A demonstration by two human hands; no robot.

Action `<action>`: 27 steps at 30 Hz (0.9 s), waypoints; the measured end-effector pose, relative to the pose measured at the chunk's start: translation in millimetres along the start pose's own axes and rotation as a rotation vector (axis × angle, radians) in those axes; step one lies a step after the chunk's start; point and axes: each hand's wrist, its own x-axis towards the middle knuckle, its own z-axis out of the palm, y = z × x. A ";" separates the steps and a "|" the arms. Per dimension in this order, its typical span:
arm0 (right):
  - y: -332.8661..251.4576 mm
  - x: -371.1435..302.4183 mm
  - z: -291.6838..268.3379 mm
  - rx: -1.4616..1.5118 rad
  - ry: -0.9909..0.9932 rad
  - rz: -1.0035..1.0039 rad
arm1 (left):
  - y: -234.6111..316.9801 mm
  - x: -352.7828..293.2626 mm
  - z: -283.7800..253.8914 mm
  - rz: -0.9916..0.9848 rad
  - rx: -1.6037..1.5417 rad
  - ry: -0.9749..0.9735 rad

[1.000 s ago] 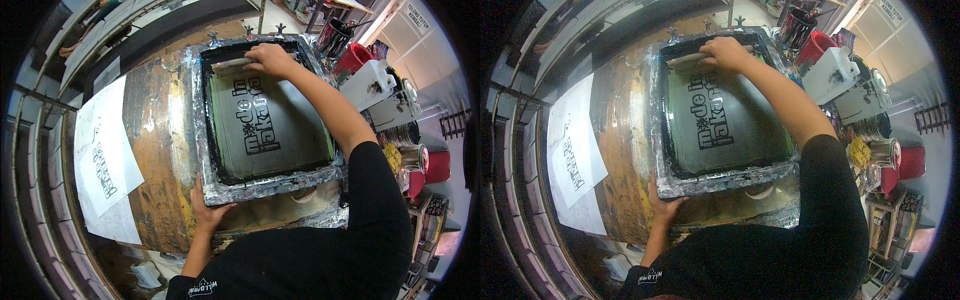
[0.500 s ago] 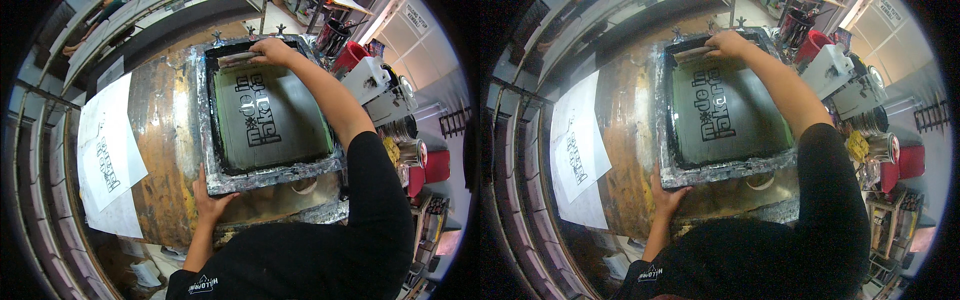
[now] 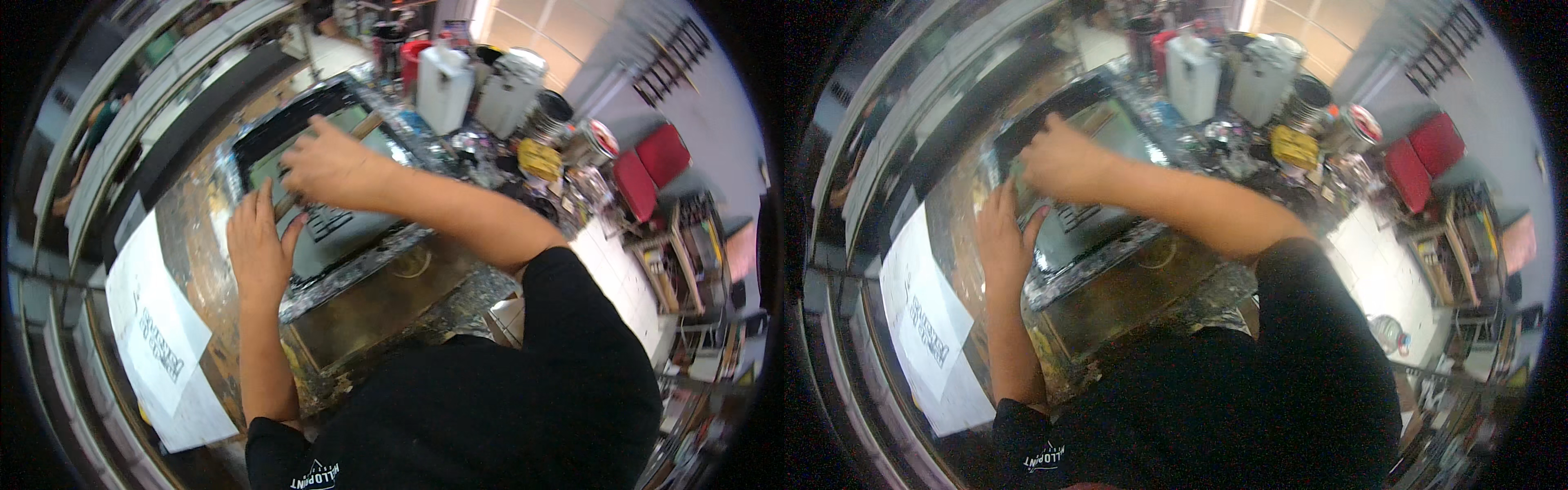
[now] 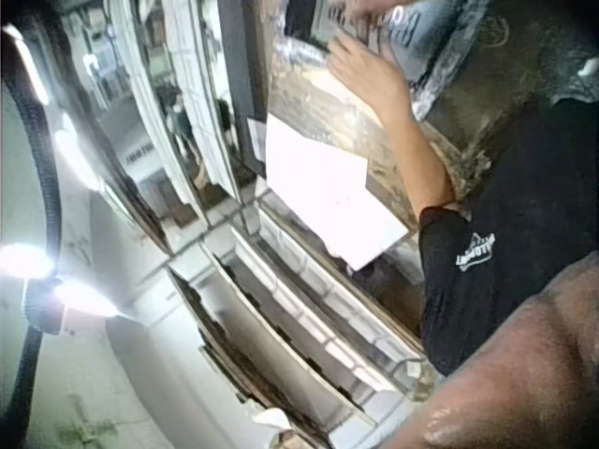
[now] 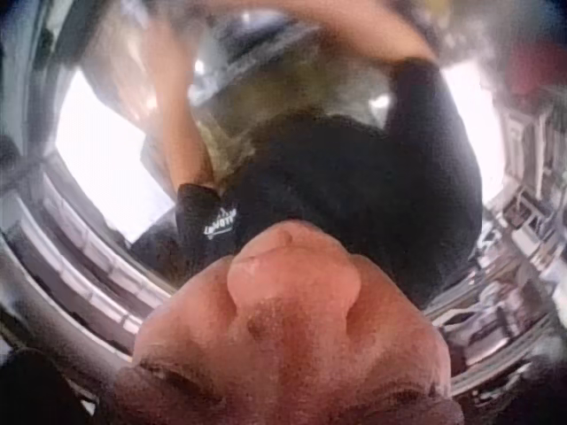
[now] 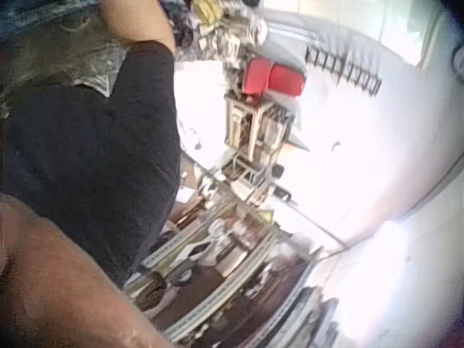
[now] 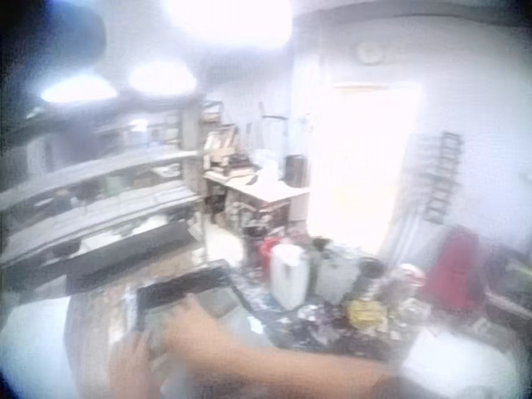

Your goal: The person applies black ink to a printing screen using a squeegee and then cleans the squeegee with a cloth.

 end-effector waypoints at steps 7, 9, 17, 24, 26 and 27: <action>-61.6 -116.2 -64.7 0.199 0.639 0.427 | 13.4 2.6 47.1 -0.181 -0.370 0.045; -60.9 -176.9 -53.6 0.325 0.598 0.565 | 16.9 8.3 42.3 -0.267 -0.486 0.111; 42.3 -316.3 -45.6 0.144 0.117 1.197 | 13.2 9.2 44.6 -0.386 -0.805 0.109; 82.7 -337.6 -64.5 0.268 -0.128 1.061 | 34.3 4.9 34.7 -0.441 -0.866 0.090; 81.2 -364.1 -59.4 0.278 -0.184 1.106 | 33.7 2.8 34.3 -0.460 -0.916 0.099; 74.0 -371.9 -56.6 0.280 -0.227 1.164 | 29.3 1.6 34.3 -0.458 -0.911 0.094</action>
